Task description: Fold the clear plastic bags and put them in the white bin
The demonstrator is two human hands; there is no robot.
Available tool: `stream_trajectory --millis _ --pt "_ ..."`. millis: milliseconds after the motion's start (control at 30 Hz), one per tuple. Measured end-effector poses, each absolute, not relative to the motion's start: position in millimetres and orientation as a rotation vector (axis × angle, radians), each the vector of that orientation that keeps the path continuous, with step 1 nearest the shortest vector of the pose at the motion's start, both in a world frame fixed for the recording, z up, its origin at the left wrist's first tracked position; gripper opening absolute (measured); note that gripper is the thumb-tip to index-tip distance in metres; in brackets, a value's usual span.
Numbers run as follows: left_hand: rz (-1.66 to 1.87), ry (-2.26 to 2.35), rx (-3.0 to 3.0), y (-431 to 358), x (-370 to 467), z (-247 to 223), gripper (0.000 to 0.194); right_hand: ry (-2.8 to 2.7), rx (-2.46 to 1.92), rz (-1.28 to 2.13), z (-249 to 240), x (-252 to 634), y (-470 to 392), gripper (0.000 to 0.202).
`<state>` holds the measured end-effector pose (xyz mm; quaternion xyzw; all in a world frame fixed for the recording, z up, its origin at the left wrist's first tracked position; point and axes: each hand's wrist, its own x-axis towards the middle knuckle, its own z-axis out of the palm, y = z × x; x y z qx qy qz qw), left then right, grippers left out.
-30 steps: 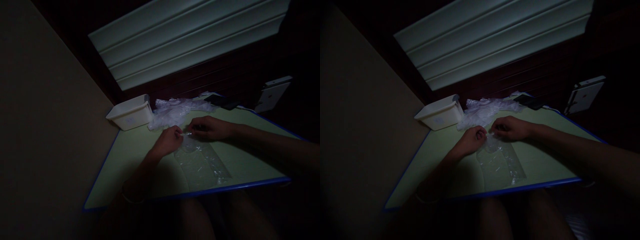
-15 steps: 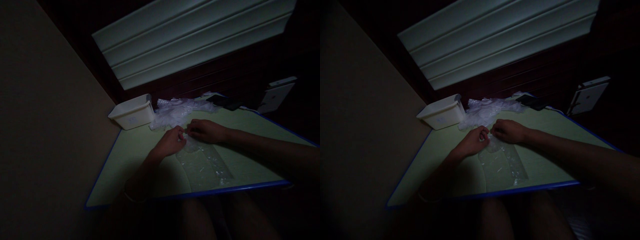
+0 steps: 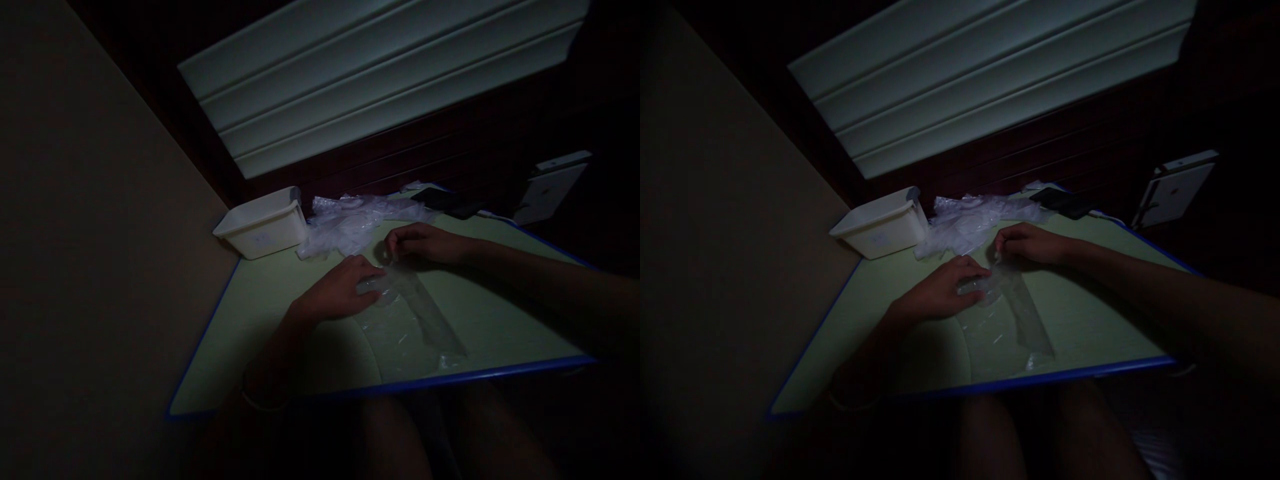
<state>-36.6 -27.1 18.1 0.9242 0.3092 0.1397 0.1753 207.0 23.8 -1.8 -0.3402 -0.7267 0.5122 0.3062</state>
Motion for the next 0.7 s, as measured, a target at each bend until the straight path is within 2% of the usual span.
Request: stream_trajectory --millis 167,333,433,700 --pt "0.372 0.832 2.604 -27.7 -34.7 16.7 0.041 -1.624 -0.864 1.511 -6.8 211.1 30.2 0.009" --pt "0.411 0.82 2.622 -26.9 -32.2 17.3 0.027 -1.424 -0.828 1.619 -7.4 213.2 35.1 0.005" --pt "0.429 0.806 2.652 -24.3 -31.1 16.9 0.02 -1.372 -0.824 1.645 -6.3 213.3 35.8 0.007" --pt "0.549 0.792 2.654 -22.0 -29.6 13.7 0.016 -1.362 -0.889 1.605 -3.7 211.4 32.2 0.006"
